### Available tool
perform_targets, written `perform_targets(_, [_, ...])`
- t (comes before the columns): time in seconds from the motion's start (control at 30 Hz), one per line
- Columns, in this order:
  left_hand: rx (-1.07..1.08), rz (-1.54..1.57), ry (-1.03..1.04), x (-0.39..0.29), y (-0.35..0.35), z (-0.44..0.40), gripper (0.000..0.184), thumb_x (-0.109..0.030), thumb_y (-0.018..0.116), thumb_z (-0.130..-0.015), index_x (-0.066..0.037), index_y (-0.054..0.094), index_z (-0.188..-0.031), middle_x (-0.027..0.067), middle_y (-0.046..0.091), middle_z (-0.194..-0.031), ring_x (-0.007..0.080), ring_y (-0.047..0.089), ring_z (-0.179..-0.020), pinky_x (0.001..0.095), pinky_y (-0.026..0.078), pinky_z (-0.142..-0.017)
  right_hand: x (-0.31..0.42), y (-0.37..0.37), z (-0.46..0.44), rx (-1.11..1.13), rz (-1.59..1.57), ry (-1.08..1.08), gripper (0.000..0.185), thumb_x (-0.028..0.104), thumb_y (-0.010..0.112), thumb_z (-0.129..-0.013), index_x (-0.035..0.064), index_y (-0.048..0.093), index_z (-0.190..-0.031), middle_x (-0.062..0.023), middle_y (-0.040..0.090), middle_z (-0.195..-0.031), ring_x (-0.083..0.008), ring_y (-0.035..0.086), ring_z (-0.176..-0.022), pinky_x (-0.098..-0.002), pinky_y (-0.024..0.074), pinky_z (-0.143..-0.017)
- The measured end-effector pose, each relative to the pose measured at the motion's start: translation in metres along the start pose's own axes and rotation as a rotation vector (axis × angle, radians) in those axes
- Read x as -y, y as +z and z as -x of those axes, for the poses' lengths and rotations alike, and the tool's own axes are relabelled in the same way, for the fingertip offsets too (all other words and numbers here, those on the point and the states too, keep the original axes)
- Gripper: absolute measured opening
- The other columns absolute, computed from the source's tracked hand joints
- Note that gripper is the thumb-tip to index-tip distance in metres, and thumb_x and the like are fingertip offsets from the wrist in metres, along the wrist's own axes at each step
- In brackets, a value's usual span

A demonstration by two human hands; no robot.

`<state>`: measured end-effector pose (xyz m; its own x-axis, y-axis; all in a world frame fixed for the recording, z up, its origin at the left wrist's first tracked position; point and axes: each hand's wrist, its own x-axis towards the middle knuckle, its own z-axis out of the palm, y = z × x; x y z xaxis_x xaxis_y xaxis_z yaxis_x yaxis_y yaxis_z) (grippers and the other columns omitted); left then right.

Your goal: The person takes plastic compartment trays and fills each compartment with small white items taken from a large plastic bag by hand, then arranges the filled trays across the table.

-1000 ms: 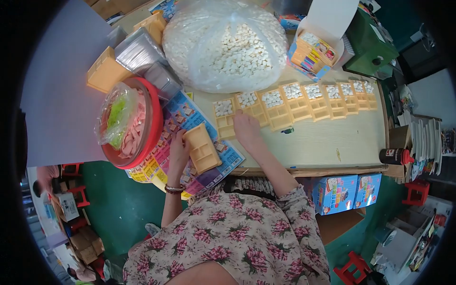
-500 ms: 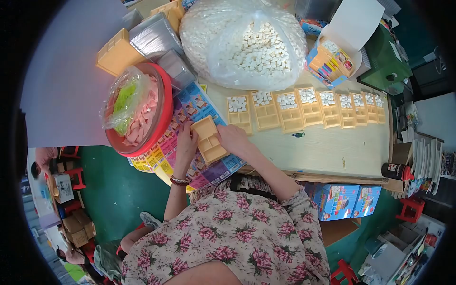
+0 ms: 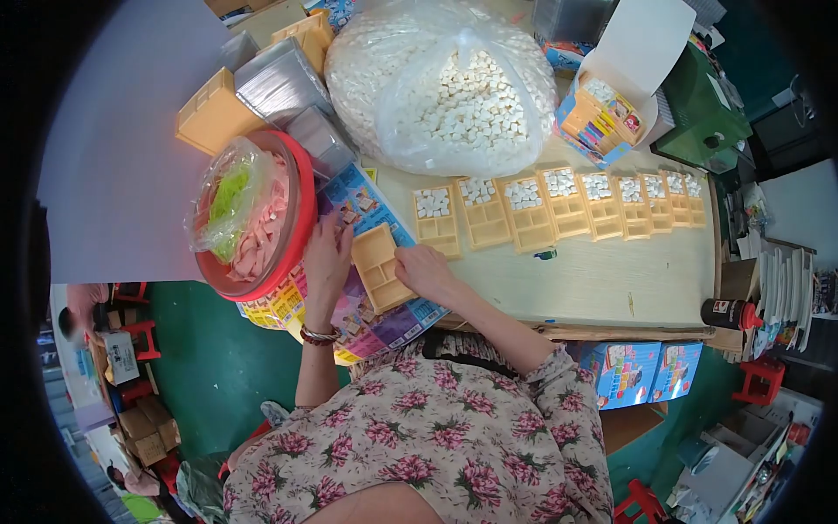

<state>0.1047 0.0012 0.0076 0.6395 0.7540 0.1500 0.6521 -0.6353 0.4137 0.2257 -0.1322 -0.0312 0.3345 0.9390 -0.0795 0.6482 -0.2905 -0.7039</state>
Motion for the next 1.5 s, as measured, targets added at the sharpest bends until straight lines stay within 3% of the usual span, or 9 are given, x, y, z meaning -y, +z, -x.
perform_targets(0.2, [0.152,0.607,0.046,-0.061,-0.021,-0.081,0.029,-0.018,0.053,-0.09,0.001,0.056,-0.112,0.011,0.062,-0.087,0.018,0.061,-0.079,0.0302,0.048,-0.071,0.007,-0.041,0.006,0.016,-0.113,0.01,0.015,0.016,0.055,-0.075,0.0016,0.058,-0.072,-0.0194,0.059,-0.068,-0.0362,0.059,-0.069,-0.0456,0.0463,-0.061])
perform_targets(0.27, [0.247,0.836,0.344,-0.078,0.002,-0.118,0.026,-0.016,0.054,-0.09,0.001,0.057,-0.11,0.0072,0.063,-0.084,0.0118,0.059,-0.073,0.0251,0.047,-0.066,0.002,-0.084,0.009,0.017,-0.157,0.044,0.017,0.018,0.056,-0.073,0.0015,0.06,-0.072,-0.018,0.06,-0.067,-0.0313,0.06,-0.064,-0.0419,0.0459,-0.058])
perform_targets(0.53, [0.256,0.341,0.548,-0.142,0.109,-0.219,0.036,-0.027,0.052,-0.089,-0.002,0.056,-0.114,0.0144,0.063,-0.096,0.0225,0.063,-0.076,0.0283,0.049,-0.072,-0.069,-0.219,-0.02,0.12,-0.248,0.414,0.022,0.012,0.054,-0.075,0.0043,0.049,-0.055,0.0021,0.045,-0.052,-0.0056,0.04,-0.046,-0.023,0.0303,-0.042])
perform_targets(0.63, [0.009,0.185,0.587,-0.157,0.12,-0.219,0.04,-0.034,0.045,-0.087,0.0,0.059,-0.104,0.0211,0.06,-0.101,0.0338,0.058,-0.094,0.0422,0.044,-0.084,-0.079,-0.23,-0.044,0.22,-0.31,0.447,0.023,0.011,0.054,-0.074,0.0055,0.045,-0.053,0.0021,0.043,-0.05,-0.0059,0.038,-0.044,-0.0234,0.0277,-0.04])
perform_targets(0.7, [0.443,0.431,0.282,-0.172,0.113,-0.218,0.045,-0.04,0.043,-0.086,-0.001,0.059,-0.102,0.0237,0.056,-0.109,0.0361,0.054,-0.102,0.0432,0.042,-0.087,-0.094,-0.226,-0.06,0.232,-0.308,0.422,0.025,0.011,0.054,-0.074,0.0057,0.043,-0.053,0.002,0.042,-0.05,-0.0062,0.038,-0.043,-0.0237,0.0268,-0.04])
perform_targets(0.83, [0.619,0.505,0.142,-0.176,0.125,-0.217,0.039,-0.04,0.046,-0.084,-0.007,0.06,-0.099,0.0214,0.054,-0.112,0.0359,0.051,-0.105,0.0442,0.041,-0.088,-0.103,-0.219,-0.068,0.164,-0.268,0.407,0.027,0.011,0.053,-0.075,0.0071,0.039,-0.052,0.0023,0.04,-0.049,-0.0063,0.036,-0.043,-0.0243,0.0252,-0.038])
perform_targets(1.0, [0.206,0.497,0.464,-0.173,0.137,-0.199,0.027,-0.027,0.058,-0.083,-0.006,0.062,-0.1,0.012,0.058,-0.092,0.0246,0.06,-0.084,0.0344,0.048,-0.075,-0.105,-0.219,-0.063,-0.01,-0.151,0.248,0.022,0.013,0.054,-0.074,0.0016,0.044,-0.058,-0.0034,0.043,-0.051,-0.011,0.042,-0.047,-0.0286,0.0337,-0.045])
perform_targets(1.23, [0.154,0.573,0.491,-0.163,0.096,-0.199,0.024,-0.018,0.055,-0.087,-0.009,0.065,-0.107,0.0102,0.059,-0.11,0.0201,0.059,-0.089,0.0294,0.045,-0.081,-0.105,-0.215,-0.063,-0.292,0.186,0.016,0.019,0.016,0.053,-0.076,-0.001,0.053,-0.069,-0.0179,0.056,-0.067,-0.0326,0.054,-0.063,-0.0402,0.041,-0.059])
perform_targets(1.5, [0.053,0.651,0.296,-0.121,0.077,-0.201,0.022,-0.01,0.054,-0.088,-0.004,0.063,-0.107,0.0089,0.065,-0.096,0.0146,0.061,-0.083,0.0257,0.048,-0.074,-0.111,-0.2,-0.054,-0.416,0.19,0.035,0.019,0.018,0.05,-0.085,0.0008,0.052,-0.077,-0.018,0.056,-0.07,-0.0354,0.056,-0.07,-0.0428,0.0407,-0.059])
